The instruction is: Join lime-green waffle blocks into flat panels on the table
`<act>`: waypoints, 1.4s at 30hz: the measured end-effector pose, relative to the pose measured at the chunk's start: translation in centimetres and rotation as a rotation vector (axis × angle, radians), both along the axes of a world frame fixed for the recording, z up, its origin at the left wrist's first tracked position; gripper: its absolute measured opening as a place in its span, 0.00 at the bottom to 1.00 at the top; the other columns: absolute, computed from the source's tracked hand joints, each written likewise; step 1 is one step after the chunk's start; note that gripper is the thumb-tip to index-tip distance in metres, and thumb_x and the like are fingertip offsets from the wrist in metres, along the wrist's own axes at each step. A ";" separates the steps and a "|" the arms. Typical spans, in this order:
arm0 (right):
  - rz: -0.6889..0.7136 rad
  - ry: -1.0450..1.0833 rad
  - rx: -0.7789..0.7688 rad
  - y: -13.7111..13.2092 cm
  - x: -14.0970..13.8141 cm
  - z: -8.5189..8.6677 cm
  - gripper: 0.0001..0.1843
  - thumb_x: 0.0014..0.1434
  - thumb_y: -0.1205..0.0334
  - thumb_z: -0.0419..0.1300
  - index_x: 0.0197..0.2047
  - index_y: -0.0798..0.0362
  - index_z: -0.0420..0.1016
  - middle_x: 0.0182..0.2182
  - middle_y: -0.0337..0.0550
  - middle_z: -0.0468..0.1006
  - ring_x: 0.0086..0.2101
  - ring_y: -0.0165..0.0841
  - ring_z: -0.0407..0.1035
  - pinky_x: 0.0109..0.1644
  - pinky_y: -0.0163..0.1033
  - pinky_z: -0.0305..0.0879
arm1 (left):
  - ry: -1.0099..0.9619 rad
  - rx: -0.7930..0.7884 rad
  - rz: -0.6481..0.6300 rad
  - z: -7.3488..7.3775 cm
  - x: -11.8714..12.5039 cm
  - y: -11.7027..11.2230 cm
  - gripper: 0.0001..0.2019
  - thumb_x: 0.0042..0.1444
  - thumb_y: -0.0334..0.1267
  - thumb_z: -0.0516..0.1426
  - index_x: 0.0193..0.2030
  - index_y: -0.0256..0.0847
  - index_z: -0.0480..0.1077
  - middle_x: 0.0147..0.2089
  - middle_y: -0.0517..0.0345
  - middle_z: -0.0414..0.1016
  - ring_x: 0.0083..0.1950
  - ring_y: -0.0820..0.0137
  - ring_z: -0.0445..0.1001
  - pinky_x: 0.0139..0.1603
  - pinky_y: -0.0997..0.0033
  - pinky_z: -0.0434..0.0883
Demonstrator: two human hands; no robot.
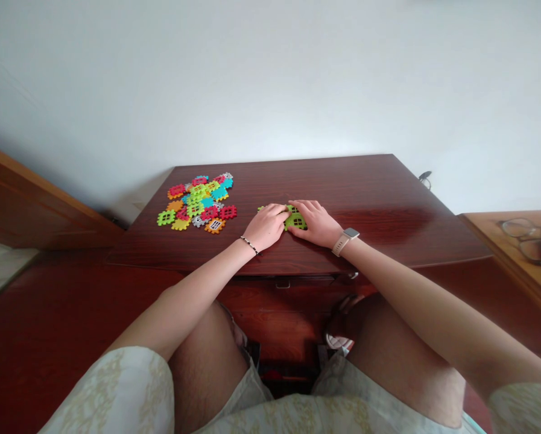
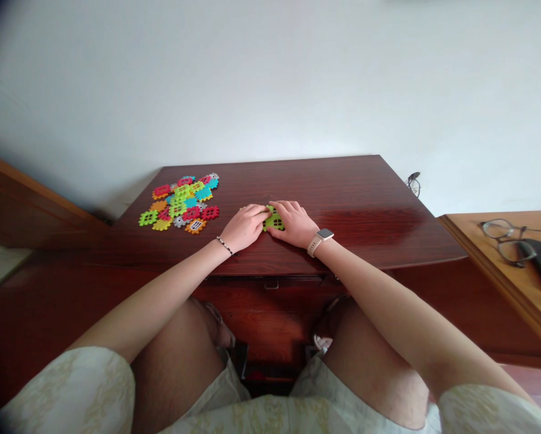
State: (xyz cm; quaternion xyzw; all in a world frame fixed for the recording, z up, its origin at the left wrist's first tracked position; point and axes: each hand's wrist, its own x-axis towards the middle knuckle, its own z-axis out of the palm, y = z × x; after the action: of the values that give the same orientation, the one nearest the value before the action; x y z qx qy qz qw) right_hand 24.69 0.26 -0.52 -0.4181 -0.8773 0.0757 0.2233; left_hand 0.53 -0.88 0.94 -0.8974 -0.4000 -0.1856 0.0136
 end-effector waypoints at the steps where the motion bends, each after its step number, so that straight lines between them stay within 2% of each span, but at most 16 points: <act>1: 0.000 -0.001 -0.001 0.0 0.0 0.0 0.42 0.74 0.42 0.64 0.83 0.53 0.65 0.75 0.61 0.74 0.73 0.62 0.67 0.77 0.71 0.69 | -0.007 0.003 0.004 -0.1 0.0 0.0 0.21 0.75 0.23 0.54 0.64 0.39 0.83 0.68 0.44 0.83 0.71 0.53 0.80 0.77 0.46 0.77; 10: -0.008 0.001 -0.011 -0.2 -0.1 0.1 0.43 0.74 0.42 0.64 0.83 0.53 0.65 0.75 0.63 0.74 0.72 0.63 0.67 0.76 0.72 0.69 | -0.003 0.028 0.018 -0.1 0.0 -0.2 0.19 0.74 0.22 0.56 0.61 0.40 0.84 0.68 0.47 0.85 0.69 0.55 0.83 0.76 0.50 0.79; 19: 0.009 0.010 -0.007 0.0 0.1 0.0 0.42 0.74 0.43 0.64 0.83 0.53 0.64 0.76 0.63 0.74 0.73 0.61 0.67 0.77 0.72 0.68 | 0.120 0.033 0.002 1.1 1.0 -1.2 0.14 0.77 0.25 0.56 0.58 0.32 0.84 0.65 0.40 0.85 0.68 0.51 0.83 0.76 0.48 0.78; 30: -0.005 0.018 0.007 -0.2 0.0 -0.2 0.42 0.74 0.44 0.64 0.82 0.55 0.65 0.76 0.63 0.74 0.73 0.62 0.67 0.78 0.71 0.67 | 0.004 0.016 -0.036 -0.2 0.1 -1.2 0.17 0.78 0.26 0.56 0.65 0.37 0.82 0.71 0.42 0.83 0.73 0.55 0.82 0.79 0.49 0.78; 37: 0.014 0.027 -0.004 -0.6 0.1 0.0 0.40 0.76 0.43 0.63 0.82 0.54 0.65 0.77 0.63 0.73 0.75 0.61 0.66 0.79 0.71 0.68 | 0.005 -0.019 -0.059 0.0 -0.4 -1.7 0.19 0.82 0.32 0.53 0.69 0.33 0.80 0.73 0.39 0.80 0.76 0.51 0.78 0.83 0.45 0.74; 42: 0.006 0.034 -0.003 -1.0 0.2 0.1 0.40 0.76 0.42 0.64 0.82 0.53 0.66 0.76 0.62 0.74 0.74 0.61 0.67 0.79 0.71 0.68 | 0.028 -0.050 -0.069 0.4 -1.5 -2.2 0.21 0.84 0.40 0.53 0.75 0.37 0.77 0.78 0.38 0.75 0.81 0.48 0.72 0.85 0.40 0.70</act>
State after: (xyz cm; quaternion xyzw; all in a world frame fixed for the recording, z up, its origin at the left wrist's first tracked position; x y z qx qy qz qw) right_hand 24.89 -0.75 -0.39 -0.4147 -0.8744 0.0848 0.2372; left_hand -0.97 -3.12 1.33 -0.9133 -0.3729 -0.1634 -0.0096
